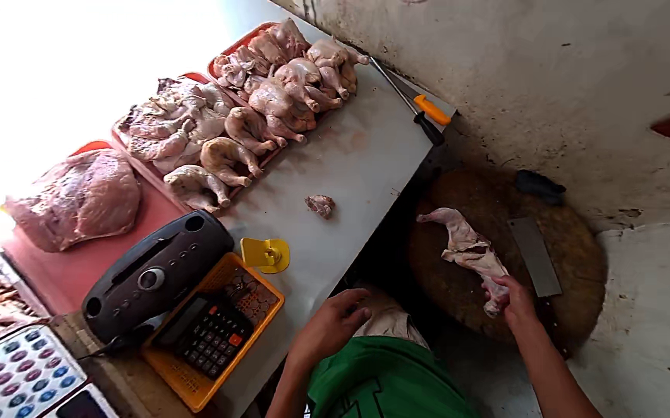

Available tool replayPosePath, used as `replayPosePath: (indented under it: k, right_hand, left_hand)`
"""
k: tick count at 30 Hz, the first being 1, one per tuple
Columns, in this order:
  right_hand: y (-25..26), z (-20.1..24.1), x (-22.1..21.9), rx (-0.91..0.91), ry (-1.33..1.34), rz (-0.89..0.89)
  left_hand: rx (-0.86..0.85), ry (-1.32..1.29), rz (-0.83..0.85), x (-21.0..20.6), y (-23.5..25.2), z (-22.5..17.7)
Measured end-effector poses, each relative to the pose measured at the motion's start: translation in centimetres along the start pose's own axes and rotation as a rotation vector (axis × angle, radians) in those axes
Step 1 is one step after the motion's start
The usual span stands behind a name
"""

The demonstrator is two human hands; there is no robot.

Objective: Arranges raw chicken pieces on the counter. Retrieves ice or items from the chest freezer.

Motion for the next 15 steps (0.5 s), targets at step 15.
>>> replayPosePath:
  k: [15]
  right_hand:
    - [-14.0, 1.8, -12.8, -0.271, 0.071, 1.285]
  left_hand:
    - [-0.287, -0.764, -0.408, 0.1, 4.2, -2.0]
Point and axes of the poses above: each hand's wrist, its own y-axis towards the middle knuckle, its own x-axis out of the back of the hand, z = x × y, the point moved 2 cm from there along y, towards the middle knuckle, and after that the axes turned 7 degrees about -z, right-handed, at the moved point
